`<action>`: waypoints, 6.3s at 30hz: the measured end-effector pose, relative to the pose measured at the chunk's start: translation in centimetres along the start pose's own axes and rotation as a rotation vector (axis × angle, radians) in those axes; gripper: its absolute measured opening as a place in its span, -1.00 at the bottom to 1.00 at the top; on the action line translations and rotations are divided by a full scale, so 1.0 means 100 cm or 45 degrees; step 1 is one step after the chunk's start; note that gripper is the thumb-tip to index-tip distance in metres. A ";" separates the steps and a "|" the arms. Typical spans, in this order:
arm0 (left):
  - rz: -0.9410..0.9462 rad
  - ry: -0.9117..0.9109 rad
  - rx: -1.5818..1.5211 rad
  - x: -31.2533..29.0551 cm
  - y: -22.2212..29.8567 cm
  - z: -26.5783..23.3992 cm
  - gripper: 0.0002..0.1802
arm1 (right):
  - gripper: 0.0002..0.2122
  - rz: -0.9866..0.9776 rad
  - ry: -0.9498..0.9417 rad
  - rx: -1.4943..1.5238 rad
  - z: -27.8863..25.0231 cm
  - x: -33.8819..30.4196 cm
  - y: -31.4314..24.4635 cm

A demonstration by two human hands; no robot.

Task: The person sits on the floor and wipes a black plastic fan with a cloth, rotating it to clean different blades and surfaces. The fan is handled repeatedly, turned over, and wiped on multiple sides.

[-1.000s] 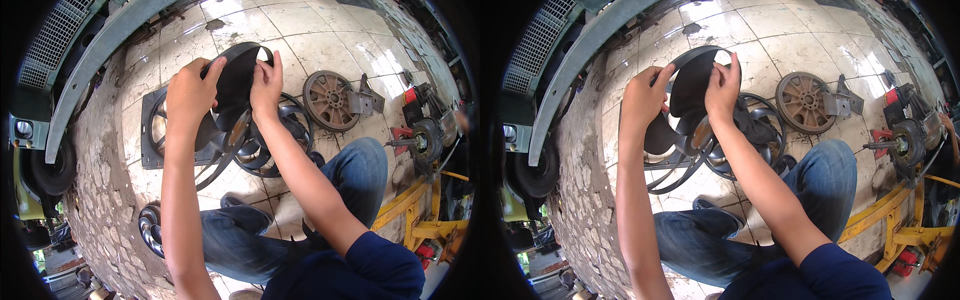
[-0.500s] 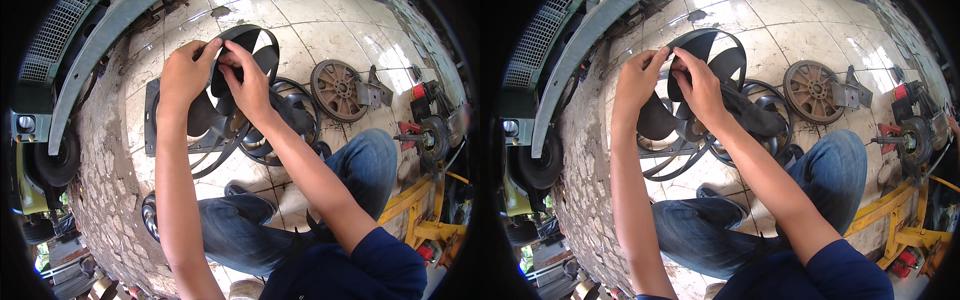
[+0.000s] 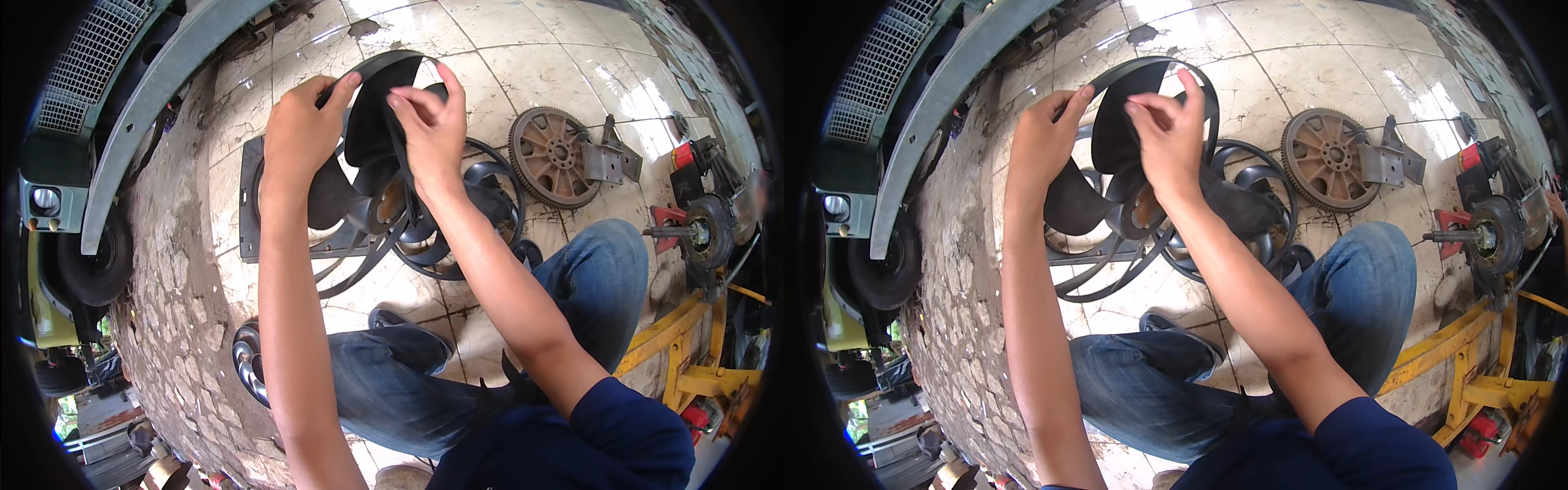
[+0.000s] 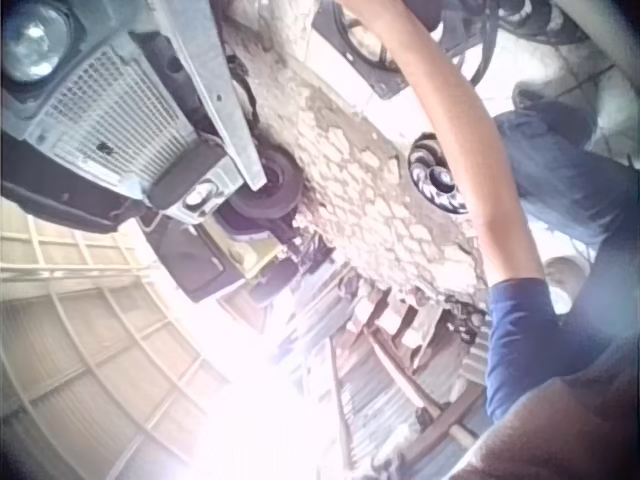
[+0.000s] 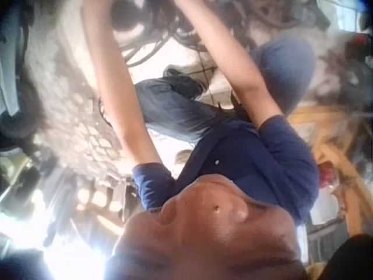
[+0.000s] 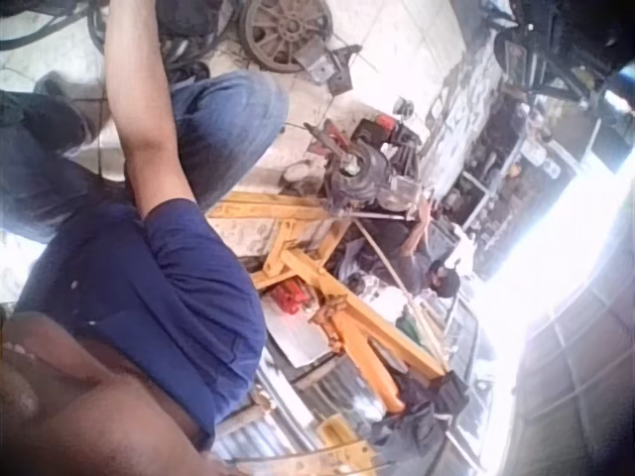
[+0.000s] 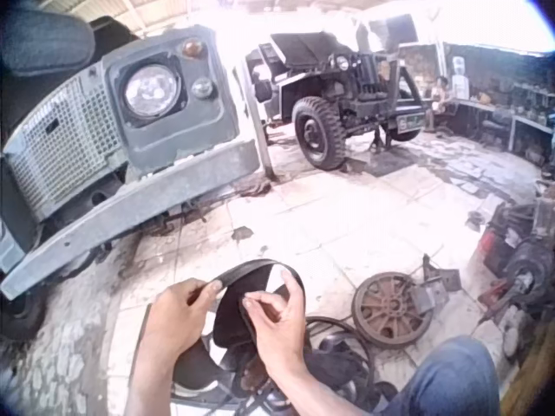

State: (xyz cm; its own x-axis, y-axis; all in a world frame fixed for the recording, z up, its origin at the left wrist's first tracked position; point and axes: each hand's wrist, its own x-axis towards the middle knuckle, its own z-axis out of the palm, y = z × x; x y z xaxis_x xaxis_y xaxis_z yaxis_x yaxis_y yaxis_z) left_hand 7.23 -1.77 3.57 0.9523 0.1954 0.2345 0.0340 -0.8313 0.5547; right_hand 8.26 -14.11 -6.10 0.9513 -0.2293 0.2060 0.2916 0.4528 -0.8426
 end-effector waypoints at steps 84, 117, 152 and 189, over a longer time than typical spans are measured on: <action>-0.226 0.017 -0.248 -0.071 -0.054 -0.042 -0.29 | -0.80 1.476 0.461 0.339 -0.164 -0.085 0.089; -0.458 -0.024 -0.609 -0.051 -0.036 -0.021 -0.40 | -0.60 -0.991 -0.697 -1.349 0.005 -0.066 0.005; -0.335 0.023 -0.492 -0.048 -0.016 -0.012 -0.38 | -0.64 -0.814 -0.428 -0.946 0.009 -0.067 -0.010; -0.418 0.070 -0.367 -0.052 -0.018 -0.010 -0.34 | -0.74 -0.865 -0.654 -0.963 -0.045 -0.094 0.032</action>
State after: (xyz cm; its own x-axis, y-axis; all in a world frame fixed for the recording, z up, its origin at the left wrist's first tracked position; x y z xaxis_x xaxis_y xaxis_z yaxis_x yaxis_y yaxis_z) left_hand 1.86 -0.79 2.19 0.8874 0.4587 0.0463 0.2386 -0.5428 0.8052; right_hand -0.18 -14.37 -12.93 0.5987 0.2300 0.7673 0.7929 -0.3063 -0.5268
